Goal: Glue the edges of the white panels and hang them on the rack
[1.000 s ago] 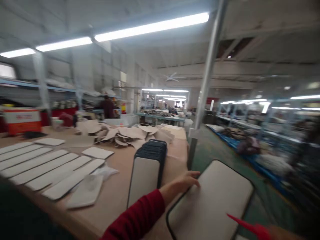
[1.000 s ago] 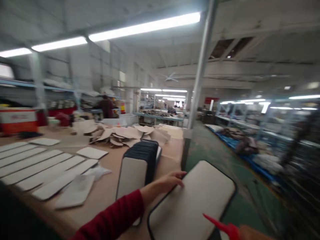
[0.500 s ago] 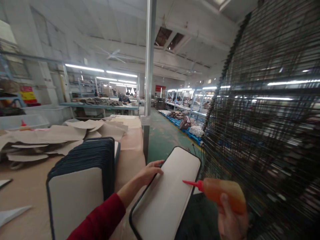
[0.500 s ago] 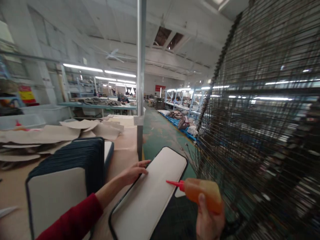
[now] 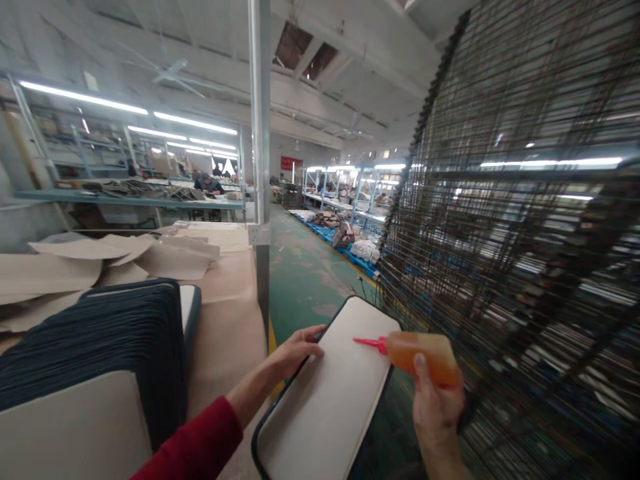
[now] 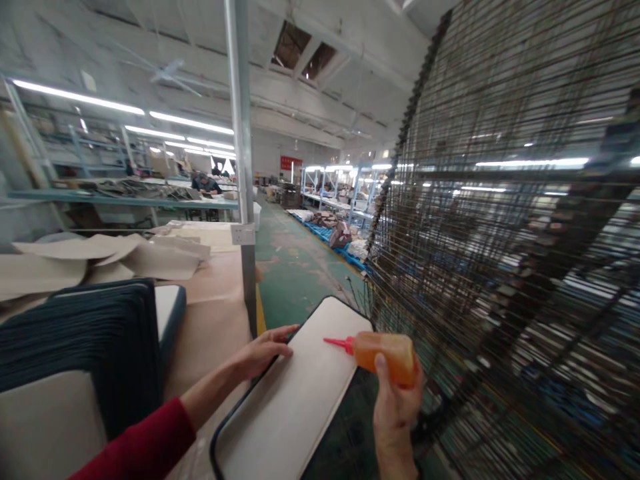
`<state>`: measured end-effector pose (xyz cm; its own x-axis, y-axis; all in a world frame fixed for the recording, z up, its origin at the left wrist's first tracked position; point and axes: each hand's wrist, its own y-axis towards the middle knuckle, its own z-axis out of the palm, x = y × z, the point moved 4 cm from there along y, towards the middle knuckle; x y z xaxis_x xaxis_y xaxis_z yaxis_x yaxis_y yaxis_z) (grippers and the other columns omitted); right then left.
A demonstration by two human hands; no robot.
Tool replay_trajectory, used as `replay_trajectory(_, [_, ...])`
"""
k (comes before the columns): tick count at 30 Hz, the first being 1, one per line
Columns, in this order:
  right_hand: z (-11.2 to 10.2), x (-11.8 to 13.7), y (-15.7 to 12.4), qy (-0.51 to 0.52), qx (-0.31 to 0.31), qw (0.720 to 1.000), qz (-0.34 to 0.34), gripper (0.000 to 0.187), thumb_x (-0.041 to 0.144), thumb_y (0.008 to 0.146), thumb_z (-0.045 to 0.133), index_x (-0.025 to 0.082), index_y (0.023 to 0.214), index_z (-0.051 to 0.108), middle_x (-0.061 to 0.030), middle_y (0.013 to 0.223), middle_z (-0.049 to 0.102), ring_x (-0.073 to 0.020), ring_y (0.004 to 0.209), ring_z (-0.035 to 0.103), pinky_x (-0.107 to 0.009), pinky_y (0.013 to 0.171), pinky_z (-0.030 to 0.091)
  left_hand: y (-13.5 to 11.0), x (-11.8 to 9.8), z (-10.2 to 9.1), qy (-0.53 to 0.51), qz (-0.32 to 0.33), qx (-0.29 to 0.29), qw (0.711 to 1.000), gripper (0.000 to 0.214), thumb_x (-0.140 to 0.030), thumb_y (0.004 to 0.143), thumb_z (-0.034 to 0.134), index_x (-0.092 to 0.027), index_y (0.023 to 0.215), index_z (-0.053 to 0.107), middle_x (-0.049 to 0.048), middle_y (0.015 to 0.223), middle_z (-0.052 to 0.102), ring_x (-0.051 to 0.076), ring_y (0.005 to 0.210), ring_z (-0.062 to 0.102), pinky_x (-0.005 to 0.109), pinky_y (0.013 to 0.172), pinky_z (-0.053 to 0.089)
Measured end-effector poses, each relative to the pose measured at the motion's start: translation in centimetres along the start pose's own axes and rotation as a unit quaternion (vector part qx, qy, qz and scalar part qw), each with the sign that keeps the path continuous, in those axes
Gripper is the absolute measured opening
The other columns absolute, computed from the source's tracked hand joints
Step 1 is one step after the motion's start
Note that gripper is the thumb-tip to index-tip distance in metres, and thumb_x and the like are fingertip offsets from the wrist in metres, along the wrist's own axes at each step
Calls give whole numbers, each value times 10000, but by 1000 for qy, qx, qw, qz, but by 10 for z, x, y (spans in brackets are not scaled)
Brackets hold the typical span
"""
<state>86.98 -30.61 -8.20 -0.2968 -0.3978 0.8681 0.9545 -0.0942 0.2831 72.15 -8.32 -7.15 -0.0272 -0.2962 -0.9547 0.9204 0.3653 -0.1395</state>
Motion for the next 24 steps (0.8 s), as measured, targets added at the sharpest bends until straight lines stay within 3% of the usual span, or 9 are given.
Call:
replay_trajectory(4, [-10, -21, -38, -26, 59, 997, 43, 674, 389, 574, 783, 175, 1153, 513, -73, 1034, 612, -193, 867, 603, -337, 809, 511, 12, 6, -2, -9, -18, 0, 1000, 760, -79, 485, 564, -167, 1239, 533, 3, 820, 675, 146, 675, 596, 249, 672, 461])
replay_trajectory(7, [-13, -23, -66, -45, 101, 992, 66, 722, 382, 564, 786, 190, 1191, 484, -92, 1108, 598, -208, 921, 602, -293, 760, 528, 17, 12, -10, 1, -33, -9, 999, 783, -76, 484, 556, -159, 1262, 508, 2, 809, 677, 149, 664, 595, 253, 660, 463])
replay_trajectory(9, [-12, -16, -60, -59, 77, 994, 54, 749, 390, 535, 800, 194, 1186, 486, -96, 1132, 584, -213, 936, 593, -311, 787, 522, 18, 14, -12, 4, -36, 8, 999, 785, -77, 487, 557, -158, 1266, 504, 8, 814, 682, 155, 663, 599, 253, 639, 463])
replay_trajectory(12, [-11, -5, -25, -54, -15, 998, -2, 717, 421, 547, 789, 192, 1165, 505, -77, 1111, 577, -202, 937, 573, -382, 904, 461, 16, 14, -7, -3, -41, 37, 998, 790, -69, 491, 563, -152, 1274, 496, 14, 839, 686, 155, 681, 605, 241, 636, 464])
replay_trajectory(15, [-14, -9, -4, -55, -51, 997, -12, 720, 433, 569, 774, 193, 1186, 492, -76, 1123, 566, -201, 927, 571, -430, 918, 446, 17, 17, -2, -20, -60, 23, 998, 811, -58, 504, 563, -154, 1304, 465, 10, 845, 686, 153, 695, 612, 242, 657, 477])
replay_trajectory(18, [-24, -25, -22, -70, 1, 997, 30, 696, 415, 566, 780, 192, 1168, 513, -80, 1086, 599, -214, 897, 596, -414, 873, 478, 28, 30, -6, -30, -80, -25, 996, 816, -47, 530, 548, -153, 1331, 434, 19, 863, 689, 167, 726, 627, 257, 670, 496])
replay_trajectory(20, [-36, -37, -44, -72, 52, 994, 70, 700, 427, 586, 763, 199, 1194, 503, -77, 1080, 614, -225, 917, 606, -395, 867, 486, 40, 45, -19, -10, -86, -90, 992, 777, -41, 557, 532, -145, 1322, 448, 38, 909, 692, 175, 769, 640, 257, 685, 505])
replay_trajectory(24, [-83, -45, -64, -97, 7, 989, 110, 668, 549, 631, 692, 223, 1189, 523, -77, 985, 648, -292, 933, 612, -462, 806, 520, 62, 84, -52, 67, -95, -247, 962, 730, -36, 605, 494, -106, 1329, 429, 88, 1050, 666, 179, 884, 640, 221, 694, 504])
